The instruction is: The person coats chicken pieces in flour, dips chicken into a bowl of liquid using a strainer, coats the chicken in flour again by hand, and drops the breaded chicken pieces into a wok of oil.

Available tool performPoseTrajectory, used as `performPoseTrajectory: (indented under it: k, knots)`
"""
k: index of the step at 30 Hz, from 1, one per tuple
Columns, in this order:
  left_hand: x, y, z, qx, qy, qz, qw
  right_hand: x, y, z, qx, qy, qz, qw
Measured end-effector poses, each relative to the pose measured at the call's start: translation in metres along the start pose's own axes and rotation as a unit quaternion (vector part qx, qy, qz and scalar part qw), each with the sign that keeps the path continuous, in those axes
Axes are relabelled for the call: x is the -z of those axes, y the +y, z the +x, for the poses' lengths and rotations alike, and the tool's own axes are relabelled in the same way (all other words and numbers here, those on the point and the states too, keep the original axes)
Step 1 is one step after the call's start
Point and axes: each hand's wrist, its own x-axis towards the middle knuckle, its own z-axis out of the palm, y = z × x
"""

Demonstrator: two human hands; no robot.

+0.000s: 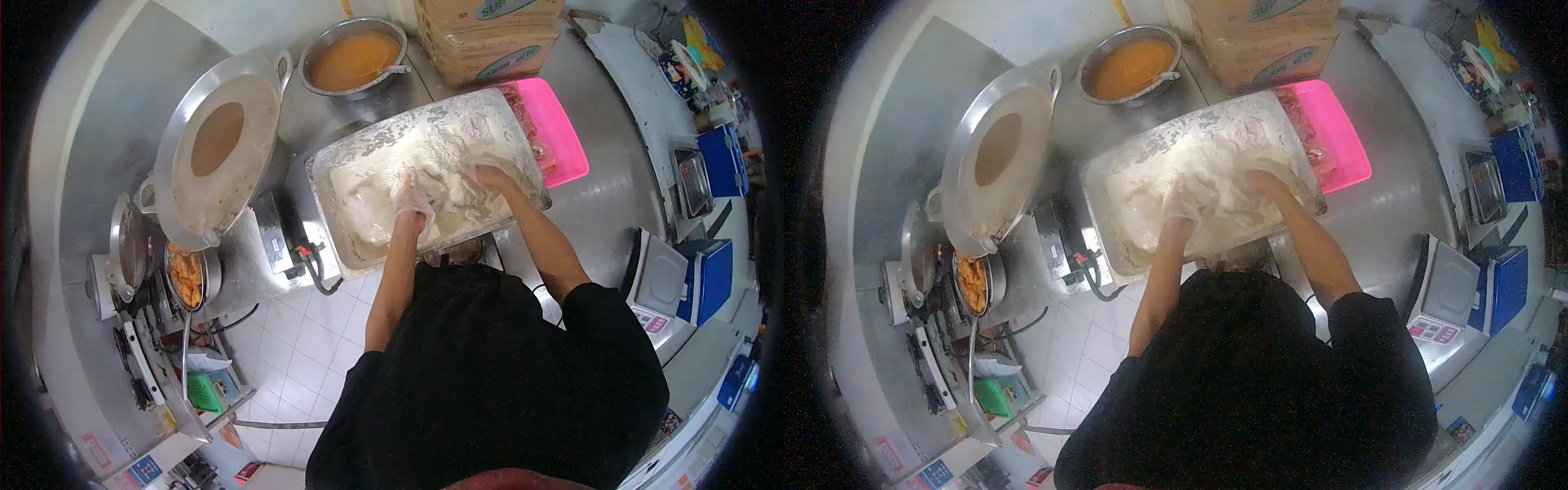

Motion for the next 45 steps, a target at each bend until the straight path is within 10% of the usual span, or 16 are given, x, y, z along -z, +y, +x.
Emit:
performPoseTrajectory:
  k: [3,6,12,18,24,27,30,33,37,45]
  knots:
    - [-0.036,0.023,-0.027,0.037,0.029,-0.060,0.997,0.039,-0.063,-0.045,0.035,0.011,0.155,0.987]
    - [-0.061,0.027,-0.042,-0.050,0.048,0.070,0.995,0.048,-0.099,-0.067,0.072,-0.004,0.005,0.997]
    - [-0.079,0.016,-0.027,-0.017,-0.151,-0.129,0.980,0.012,-0.115,-0.073,0.009,0.011,0.125,0.992]
    - [-0.111,0.036,-0.061,0.050,-0.023,-0.058,0.997,-0.002,-0.045,-0.044,0.026,0.079,0.295,0.952]
    - [-0.039,-0.002,-0.018,-0.206,0.074,0.123,0.968,0.034,-0.059,-0.045,0.037,0.213,-0.052,0.975]
    - [-0.025,0.015,-0.016,-0.330,0.098,0.485,0.804,0.061,-0.046,-0.031,0.038,0.198,-0.128,0.971]
    - [-0.054,0.046,-0.050,-0.273,0.150,0.547,0.777,0.069,-0.023,-0.010,0.021,0.225,-0.152,0.962]
    - [-0.005,0.019,0.007,-0.272,0.268,0.776,0.502,0.071,-0.040,-0.034,-0.039,0.122,0.381,0.916]
    - [0.015,0.023,0.053,-0.065,0.117,0.920,0.369,0.065,-0.028,-0.044,-0.067,0.014,0.593,0.803]
    - [0.055,0.021,0.055,-0.194,-0.063,0.789,0.580,0.054,-0.037,-0.066,-0.034,-0.007,0.630,0.776]
